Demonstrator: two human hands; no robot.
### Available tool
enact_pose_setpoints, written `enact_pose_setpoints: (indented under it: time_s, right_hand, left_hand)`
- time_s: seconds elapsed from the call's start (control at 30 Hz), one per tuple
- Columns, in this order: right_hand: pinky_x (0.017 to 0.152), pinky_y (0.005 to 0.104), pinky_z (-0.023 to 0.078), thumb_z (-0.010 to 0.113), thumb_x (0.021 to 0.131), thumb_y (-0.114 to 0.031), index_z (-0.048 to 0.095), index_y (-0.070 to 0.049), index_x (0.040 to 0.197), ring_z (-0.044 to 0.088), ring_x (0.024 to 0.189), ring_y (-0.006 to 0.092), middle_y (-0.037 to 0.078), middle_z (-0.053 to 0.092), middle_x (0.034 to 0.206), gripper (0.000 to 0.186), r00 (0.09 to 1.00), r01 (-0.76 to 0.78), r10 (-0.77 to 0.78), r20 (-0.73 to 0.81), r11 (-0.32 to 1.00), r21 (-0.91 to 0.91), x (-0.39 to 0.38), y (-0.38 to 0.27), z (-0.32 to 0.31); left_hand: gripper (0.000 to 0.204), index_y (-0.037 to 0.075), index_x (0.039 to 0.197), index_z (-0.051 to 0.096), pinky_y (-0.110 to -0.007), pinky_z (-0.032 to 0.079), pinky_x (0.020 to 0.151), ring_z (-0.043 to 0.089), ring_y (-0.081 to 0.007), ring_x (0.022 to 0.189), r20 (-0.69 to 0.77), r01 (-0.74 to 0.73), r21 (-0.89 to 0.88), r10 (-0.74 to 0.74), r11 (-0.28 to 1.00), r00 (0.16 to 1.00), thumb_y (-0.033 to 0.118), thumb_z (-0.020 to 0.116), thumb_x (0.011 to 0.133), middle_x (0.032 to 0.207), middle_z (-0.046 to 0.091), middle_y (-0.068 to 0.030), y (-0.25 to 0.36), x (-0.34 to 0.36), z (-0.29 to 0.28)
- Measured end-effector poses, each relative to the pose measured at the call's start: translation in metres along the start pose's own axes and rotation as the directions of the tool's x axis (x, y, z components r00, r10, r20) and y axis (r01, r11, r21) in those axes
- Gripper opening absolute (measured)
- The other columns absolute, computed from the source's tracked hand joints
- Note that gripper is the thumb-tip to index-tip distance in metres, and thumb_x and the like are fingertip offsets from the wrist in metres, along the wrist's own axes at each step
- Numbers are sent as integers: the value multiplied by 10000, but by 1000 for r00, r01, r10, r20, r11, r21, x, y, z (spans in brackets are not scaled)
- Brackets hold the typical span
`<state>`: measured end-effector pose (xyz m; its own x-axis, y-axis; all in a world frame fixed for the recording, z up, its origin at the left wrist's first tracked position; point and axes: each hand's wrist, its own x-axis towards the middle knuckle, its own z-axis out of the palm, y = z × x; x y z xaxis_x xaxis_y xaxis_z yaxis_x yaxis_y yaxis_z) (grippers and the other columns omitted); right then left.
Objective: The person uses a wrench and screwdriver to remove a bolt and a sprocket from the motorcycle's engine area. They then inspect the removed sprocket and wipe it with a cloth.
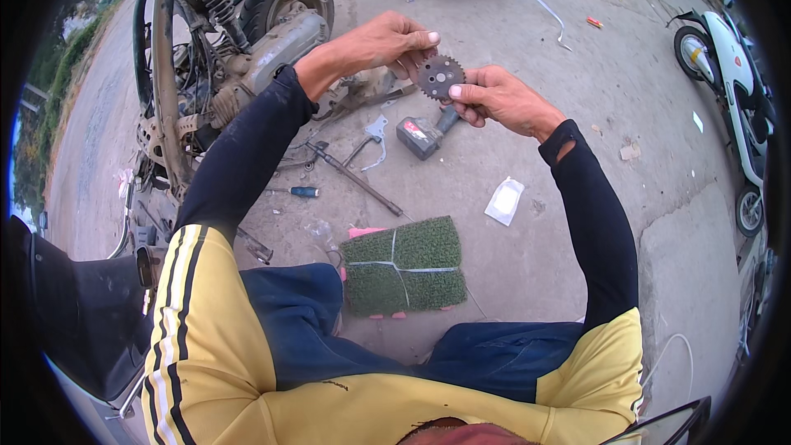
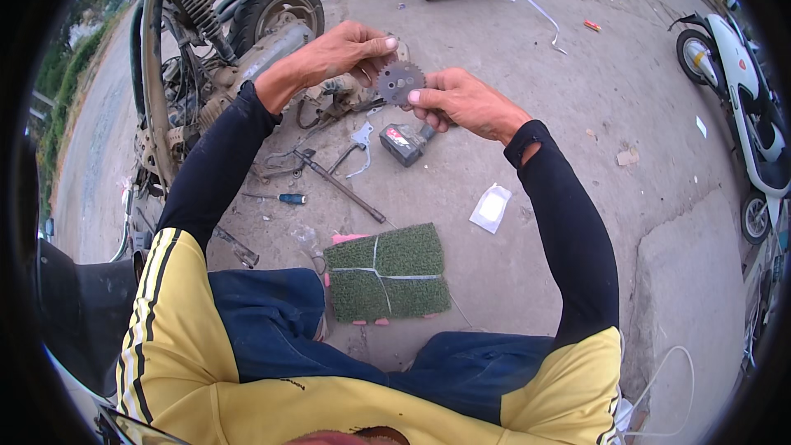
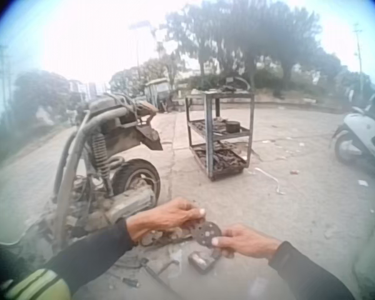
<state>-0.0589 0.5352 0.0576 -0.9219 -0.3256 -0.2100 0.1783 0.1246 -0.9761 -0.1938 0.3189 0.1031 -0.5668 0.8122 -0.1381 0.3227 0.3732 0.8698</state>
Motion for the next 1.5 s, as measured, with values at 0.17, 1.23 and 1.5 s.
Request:
enact_pose_setpoints:
  time_s: [0.17, 1.23, 1.5]
  right_hand:
    - [585, 226, 453, 623, 1022, -260, 652, -18, 964, 536, 660, 59, -24, 586, 787, 251, 1000, 1, -1, 1, 1000, -8, -2, -2, 1]
    - [579, 233, 445, 667, 980, -202, 657, 14, 979, 535, 650, 71, -9, 582, 773, 216, 999, -9, 9, -37, 1000, 3, -1, 2, 8]
    - [570, 225, 416, 698, 956, -244, 660, 13, 952, 524, 643, 69, -15, 563, 736, 261, 999, 2, -4, -53, 999, -34, 0, 5, 9]
  left_hand:
    - [452, -24, 1068, 721, -269, 576, 631, 704, -144, 714, 6, -9, 4, 9, 1000, 1000, 416, 629, 1019, 874, 725, -88, -6, 5, -1]
    - [345, -5, 1116, 735, -279, 526, 624, 593, -117, 769, 49, -40, 92, 36, 995, 998, 313, 652, 1013, 844, 660, -26, -8, 4, 1]
    - [351, -5, 1122, 735, -283, 523, 623, 588, -115, 771, 46, -69, 101, 64, 992, 997, 319, 650, 1015, 843, 657, -21, -11, 7, 2]
